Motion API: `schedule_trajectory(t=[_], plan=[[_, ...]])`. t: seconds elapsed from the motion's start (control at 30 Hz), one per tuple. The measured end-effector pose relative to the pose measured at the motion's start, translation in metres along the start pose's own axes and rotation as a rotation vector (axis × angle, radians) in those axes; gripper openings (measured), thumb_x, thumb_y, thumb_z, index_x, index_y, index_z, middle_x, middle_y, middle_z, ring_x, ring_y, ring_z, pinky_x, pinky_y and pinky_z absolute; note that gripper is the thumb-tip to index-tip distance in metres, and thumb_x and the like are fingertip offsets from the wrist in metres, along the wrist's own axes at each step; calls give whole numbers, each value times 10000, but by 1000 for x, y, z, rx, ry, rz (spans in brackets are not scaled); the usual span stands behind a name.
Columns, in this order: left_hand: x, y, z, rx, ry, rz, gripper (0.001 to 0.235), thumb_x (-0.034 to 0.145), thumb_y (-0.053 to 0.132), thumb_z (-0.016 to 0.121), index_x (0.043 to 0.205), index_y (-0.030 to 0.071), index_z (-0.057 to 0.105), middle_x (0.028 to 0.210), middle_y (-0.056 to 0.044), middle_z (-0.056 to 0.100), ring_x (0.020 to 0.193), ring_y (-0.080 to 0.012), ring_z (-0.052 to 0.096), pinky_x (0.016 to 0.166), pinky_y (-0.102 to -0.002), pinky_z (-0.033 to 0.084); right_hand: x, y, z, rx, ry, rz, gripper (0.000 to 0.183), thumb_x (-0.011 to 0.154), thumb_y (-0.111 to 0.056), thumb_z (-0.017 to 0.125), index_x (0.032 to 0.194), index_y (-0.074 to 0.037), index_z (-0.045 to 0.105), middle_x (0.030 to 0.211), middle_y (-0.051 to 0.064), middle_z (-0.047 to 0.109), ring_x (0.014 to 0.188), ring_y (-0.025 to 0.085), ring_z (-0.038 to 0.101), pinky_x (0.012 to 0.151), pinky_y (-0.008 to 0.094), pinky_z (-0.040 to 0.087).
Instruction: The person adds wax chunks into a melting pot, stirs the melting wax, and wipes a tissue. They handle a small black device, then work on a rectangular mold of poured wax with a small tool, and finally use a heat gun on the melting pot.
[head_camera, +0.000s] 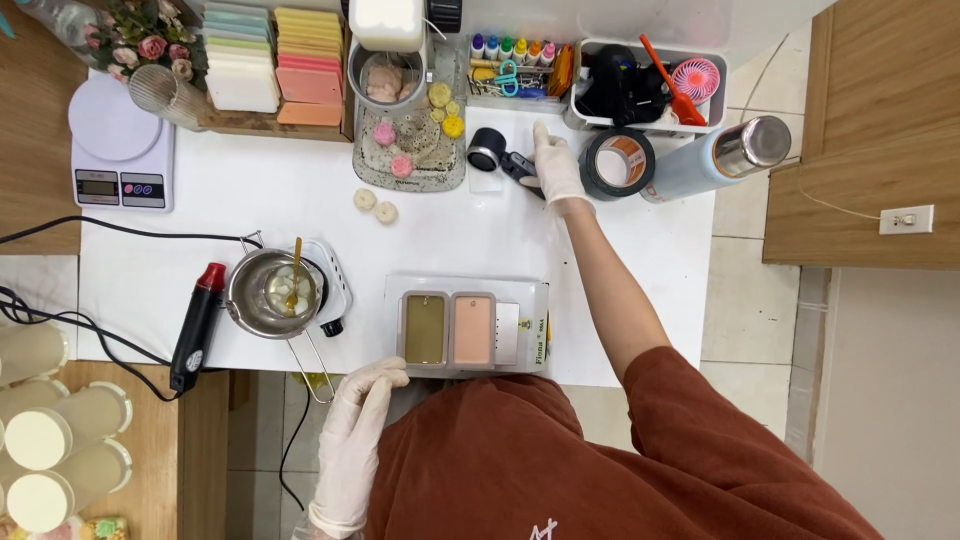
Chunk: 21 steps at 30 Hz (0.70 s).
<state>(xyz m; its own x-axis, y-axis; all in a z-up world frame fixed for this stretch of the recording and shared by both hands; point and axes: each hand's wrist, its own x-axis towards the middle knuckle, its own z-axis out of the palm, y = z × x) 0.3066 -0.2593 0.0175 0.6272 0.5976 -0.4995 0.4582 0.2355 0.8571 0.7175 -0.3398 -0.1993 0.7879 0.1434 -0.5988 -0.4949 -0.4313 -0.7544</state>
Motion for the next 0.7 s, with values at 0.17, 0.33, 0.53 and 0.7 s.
schedule_trajectory(t=[0.17, 0.33, 0.53, 0.7], plan=[[-2, -1, -2, 2, -17, 37, 203, 1020, 119, 520, 1033, 51, 710, 1209, -52, 704, 1180, -148, 631, 1061, -297, 463, 63, 33, -7, -371, 77, -165, 741, 1089, -653, 453, 1305, 20, 677, 1134, 150, 765, 1023, 215, 679, 846, 272, 460], [-4, -4, -6, -47, 13, -29, 205, 1018, 120, 512, 1013, 51, 705, 1217, -51, 709, 1182, -150, 627, 1059, -301, 465, 34, 12, -1, -128, 140, -112, 685, 973, -562, 534, 1287, 43, 604, 1089, 114, 691, 907, 199, 751, 682, 269, 641], [-8, -7, -13, -39, 32, -15, 198, 1017, 120, 515, 1019, 53, 701, 1217, -63, 698, 1188, -151, 620, 1065, -306, 460, 65, 67, 6, -283, 346, -560, 534, 1055, -461, 609, 1273, 19, 691, 1156, 182, 740, 1062, 268, 711, 945, 389, 562], [-8, -7, -17, -40, 57, 0, 194, 1019, 120, 517, 1016, 56, 700, 1212, -65, 692, 1181, -155, 623, 1055, -308, 466, -47, 10, 18, -701, 141, -631, 398, 1020, -362, 615, 1290, -77, 680, 1166, 160, 713, 999, 278, 712, 906, 406, 566]])
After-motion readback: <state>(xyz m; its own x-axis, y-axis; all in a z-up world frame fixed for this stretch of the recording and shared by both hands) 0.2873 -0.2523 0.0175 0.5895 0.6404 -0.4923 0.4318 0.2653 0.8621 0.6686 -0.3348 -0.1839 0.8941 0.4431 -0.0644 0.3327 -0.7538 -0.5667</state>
